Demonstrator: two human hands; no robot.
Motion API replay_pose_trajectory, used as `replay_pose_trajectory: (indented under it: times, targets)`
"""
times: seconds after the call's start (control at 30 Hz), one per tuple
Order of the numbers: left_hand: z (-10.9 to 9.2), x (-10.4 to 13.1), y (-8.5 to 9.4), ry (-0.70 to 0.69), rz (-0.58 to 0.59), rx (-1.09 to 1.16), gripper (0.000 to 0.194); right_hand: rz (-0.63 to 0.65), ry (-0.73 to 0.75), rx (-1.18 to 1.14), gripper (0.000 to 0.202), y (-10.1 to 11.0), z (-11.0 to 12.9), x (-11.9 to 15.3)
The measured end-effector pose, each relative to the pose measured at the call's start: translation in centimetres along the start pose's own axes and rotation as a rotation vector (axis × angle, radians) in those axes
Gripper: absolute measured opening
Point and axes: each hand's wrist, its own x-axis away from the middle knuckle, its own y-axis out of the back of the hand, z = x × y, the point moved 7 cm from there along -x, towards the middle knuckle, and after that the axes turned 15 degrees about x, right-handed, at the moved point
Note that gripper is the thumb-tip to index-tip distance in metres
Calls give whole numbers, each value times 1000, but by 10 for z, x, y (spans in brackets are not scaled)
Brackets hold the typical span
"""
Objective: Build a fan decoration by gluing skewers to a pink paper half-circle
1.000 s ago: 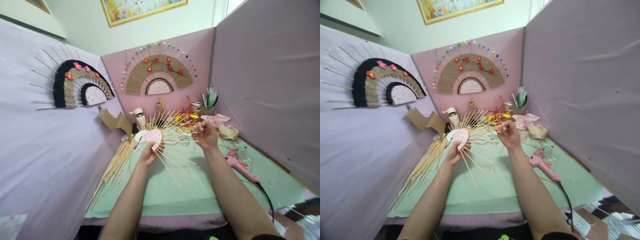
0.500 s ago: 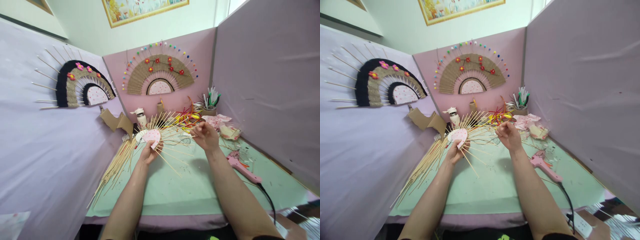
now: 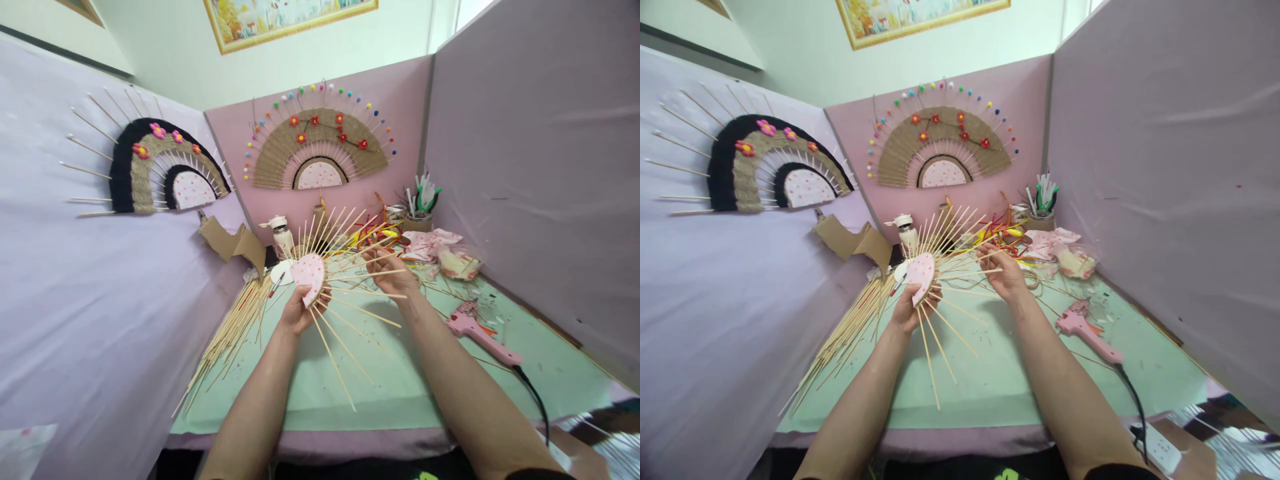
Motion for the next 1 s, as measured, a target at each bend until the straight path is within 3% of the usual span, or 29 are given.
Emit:
replay_pose_trajectory:
  times: [0.27,0.6,0.87,1.0]
  targets:
    - [42,3,5,261,157,-199,52,135,-9,109,24,-40,-21,19]
    - [25,3,0,159,162,-131,41,31,63,17,25,-19,-9,7]
    - [18,-6,7,75,40,-88,25,-13,52,-72,20,-10,-8,5]
    - [14,-5,6,49,17,-64,25,-14,45,-84,19,-9,-8,6]
